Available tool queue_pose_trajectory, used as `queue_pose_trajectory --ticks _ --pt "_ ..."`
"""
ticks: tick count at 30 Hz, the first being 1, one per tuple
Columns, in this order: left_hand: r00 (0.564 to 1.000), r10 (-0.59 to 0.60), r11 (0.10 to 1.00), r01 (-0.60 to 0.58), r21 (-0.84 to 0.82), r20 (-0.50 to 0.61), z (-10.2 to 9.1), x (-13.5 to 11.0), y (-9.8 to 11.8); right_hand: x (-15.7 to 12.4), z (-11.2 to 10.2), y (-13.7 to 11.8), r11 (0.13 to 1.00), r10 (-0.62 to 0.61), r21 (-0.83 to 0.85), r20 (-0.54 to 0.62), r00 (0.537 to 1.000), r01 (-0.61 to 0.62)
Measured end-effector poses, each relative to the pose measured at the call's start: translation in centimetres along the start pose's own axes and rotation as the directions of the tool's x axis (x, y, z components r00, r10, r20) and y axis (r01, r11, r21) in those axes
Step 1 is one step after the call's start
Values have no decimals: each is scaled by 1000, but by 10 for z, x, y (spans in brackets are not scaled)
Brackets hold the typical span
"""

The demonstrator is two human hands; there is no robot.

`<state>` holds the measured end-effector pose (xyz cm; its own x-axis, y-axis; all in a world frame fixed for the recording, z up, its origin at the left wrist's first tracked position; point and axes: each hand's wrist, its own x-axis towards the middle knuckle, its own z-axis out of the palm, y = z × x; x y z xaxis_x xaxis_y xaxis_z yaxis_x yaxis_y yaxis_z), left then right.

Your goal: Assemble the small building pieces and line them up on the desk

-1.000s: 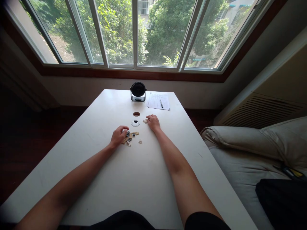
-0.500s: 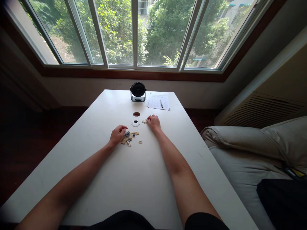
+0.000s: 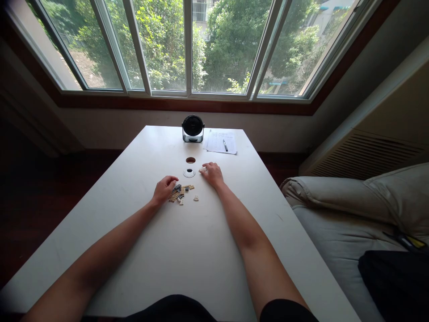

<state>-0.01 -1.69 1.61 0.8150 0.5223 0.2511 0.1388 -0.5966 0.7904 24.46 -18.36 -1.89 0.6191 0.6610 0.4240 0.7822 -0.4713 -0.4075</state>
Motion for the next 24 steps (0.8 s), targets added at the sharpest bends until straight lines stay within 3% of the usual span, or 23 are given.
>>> queue_pose_trajectory --ticks 17,24 --pt "1000 -15 1000 15 5 0 2 1 0 -2 -7 -13 994 -102 -19 37 994 103" --pt "997 -16 999 20 -47 74 -7 13 -9 -10 -17 -28 996 -73 -50 -23 997 71"
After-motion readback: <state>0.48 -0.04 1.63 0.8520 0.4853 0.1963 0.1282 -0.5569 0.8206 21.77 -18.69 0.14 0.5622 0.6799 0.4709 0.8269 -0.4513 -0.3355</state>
